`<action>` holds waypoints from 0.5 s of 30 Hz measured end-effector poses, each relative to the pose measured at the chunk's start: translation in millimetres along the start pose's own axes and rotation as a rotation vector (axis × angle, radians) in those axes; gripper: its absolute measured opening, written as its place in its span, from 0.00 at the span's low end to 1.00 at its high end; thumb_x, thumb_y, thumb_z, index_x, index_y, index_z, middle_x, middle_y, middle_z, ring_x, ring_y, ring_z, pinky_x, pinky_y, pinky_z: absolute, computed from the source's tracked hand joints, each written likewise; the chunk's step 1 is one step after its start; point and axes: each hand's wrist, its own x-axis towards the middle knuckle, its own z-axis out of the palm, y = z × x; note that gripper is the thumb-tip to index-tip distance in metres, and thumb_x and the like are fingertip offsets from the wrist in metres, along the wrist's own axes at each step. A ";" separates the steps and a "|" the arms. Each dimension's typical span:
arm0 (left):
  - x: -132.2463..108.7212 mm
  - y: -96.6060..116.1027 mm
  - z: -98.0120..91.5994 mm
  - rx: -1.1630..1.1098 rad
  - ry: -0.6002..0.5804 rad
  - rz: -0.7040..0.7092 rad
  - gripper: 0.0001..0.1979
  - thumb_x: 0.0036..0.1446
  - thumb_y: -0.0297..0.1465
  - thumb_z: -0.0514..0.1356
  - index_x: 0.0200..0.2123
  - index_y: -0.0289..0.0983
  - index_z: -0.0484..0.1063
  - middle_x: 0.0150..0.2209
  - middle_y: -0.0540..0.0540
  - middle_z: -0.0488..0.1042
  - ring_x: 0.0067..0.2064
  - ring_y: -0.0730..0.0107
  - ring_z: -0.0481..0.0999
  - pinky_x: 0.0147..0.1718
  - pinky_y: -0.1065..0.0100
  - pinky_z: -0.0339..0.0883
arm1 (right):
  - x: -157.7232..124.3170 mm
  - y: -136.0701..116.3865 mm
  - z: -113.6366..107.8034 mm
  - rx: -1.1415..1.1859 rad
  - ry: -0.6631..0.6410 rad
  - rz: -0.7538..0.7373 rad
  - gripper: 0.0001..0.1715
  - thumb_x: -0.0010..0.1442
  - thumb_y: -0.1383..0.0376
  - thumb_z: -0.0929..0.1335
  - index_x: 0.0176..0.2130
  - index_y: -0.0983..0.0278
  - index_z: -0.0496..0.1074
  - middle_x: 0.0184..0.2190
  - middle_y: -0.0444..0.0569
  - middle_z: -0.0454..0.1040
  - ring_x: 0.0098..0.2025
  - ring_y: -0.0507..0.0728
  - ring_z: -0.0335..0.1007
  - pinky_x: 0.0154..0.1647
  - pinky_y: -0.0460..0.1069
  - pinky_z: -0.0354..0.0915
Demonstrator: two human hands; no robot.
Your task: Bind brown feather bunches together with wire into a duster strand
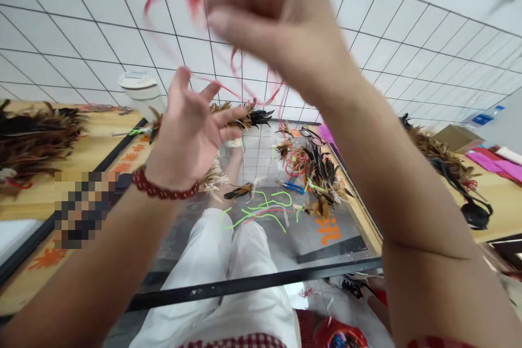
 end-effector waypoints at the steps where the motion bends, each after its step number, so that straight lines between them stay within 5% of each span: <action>1: 5.8 16.9 5.9 -0.070 -0.069 -0.058 0.25 0.58 0.44 0.55 0.56 0.42 0.62 0.49 0.44 0.68 0.41 0.64 0.78 0.32 0.69 0.71 | -3.7 -8.9 8.5 0.014 -0.129 -0.024 0.17 0.58 0.61 0.61 0.34 0.69 0.75 0.34 0.39 0.76 0.41 0.50 0.72 0.38 0.48 0.63; 3: 12.0 37.6 9.6 -0.115 -0.035 -0.071 0.20 0.62 0.43 0.51 0.49 0.36 0.68 0.39 0.46 0.72 0.39 0.68 0.78 0.32 0.71 0.71 | -14.2 -17.5 24.7 -0.010 -0.179 -0.046 0.13 0.55 0.64 0.68 0.39 0.69 0.75 0.38 0.41 0.74 0.46 0.53 0.71 0.45 0.51 0.66; 7: 9.0 42.6 -6.4 -0.275 -0.034 -0.079 0.17 0.67 0.36 0.45 0.41 0.33 0.69 0.33 0.48 0.72 0.28 0.82 0.72 0.28 0.77 0.67 | -46.6 -3.5 65.8 0.204 0.178 0.121 0.31 0.49 0.54 0.72 0.51 0.59 0.69 0.54 0.45 0.65 0.60 0.61 0.59 0.51 0.56 0.64; 8: 7.2 42.5 -11.7 -0.307 -0.047 -0.097 0.17 0.67 0.35 0.44 0.39 0.33 0.69 0.33 0.49 0.72 0.27 0.83 0.71 0.28 0.77 0.66 | -56.2 2.3 77.2 0.307 0.154 0.180 0.37 0.46 0.53 0.74 0.53 0.59 0.66 0.53 0.47 0.66 0.58 0.60 0.61 0.50 0.56 0.66; 11: 3.8 49.9 -26.2 -0.348 -0.042 -0.137 0.15 0.66 0.33 0.45 0.35 0.34 0.70 0.31 0.50 0.71 0.26 0.84 0.68 0.26 0.79 0.64 | -84.2 11.9 97.0 0.586 -0.209 0.357 0.37 0.47 0.52 0.74 0.53 0.62 0.66 0.43 0.50 0.73 0.44 0.56 0.71 0.40 0.52 0.71; 13: 3.3 60.0 -38.2 -0.330 -0.020 -0.160 0.14 0.65 0.31 0.47 0.33 0.36 0.70 0.31 0.50 0.71 0.25 0.83 0.65 0.22 0.78 0.59 | -99.1 11.5 86.3 0.640 -0.417 0.438 0.26 0.50 0.53 0.73 0.46 0.64 0.71 0.32 0.47 0.74 0.33 0.52 0.70 0.33 0.49 0.69; 15: 3.6 68.9 -57.3 -0.249 0.026 -0.184 0.11 0.63 0.27 0.49 0.33 0.36 0.70 0.30 0.50 0.71 0.23 0.82 0.60 0.18 0.75 0.53 | -109.9 11.1 53.8 0.544 -0.371 0.520 0.15 0.54 0.55 0.71 0.35 0.64 0.75 0.27 0.45 0.73 0.27 0.49 0.67 0.29 0.47 0.65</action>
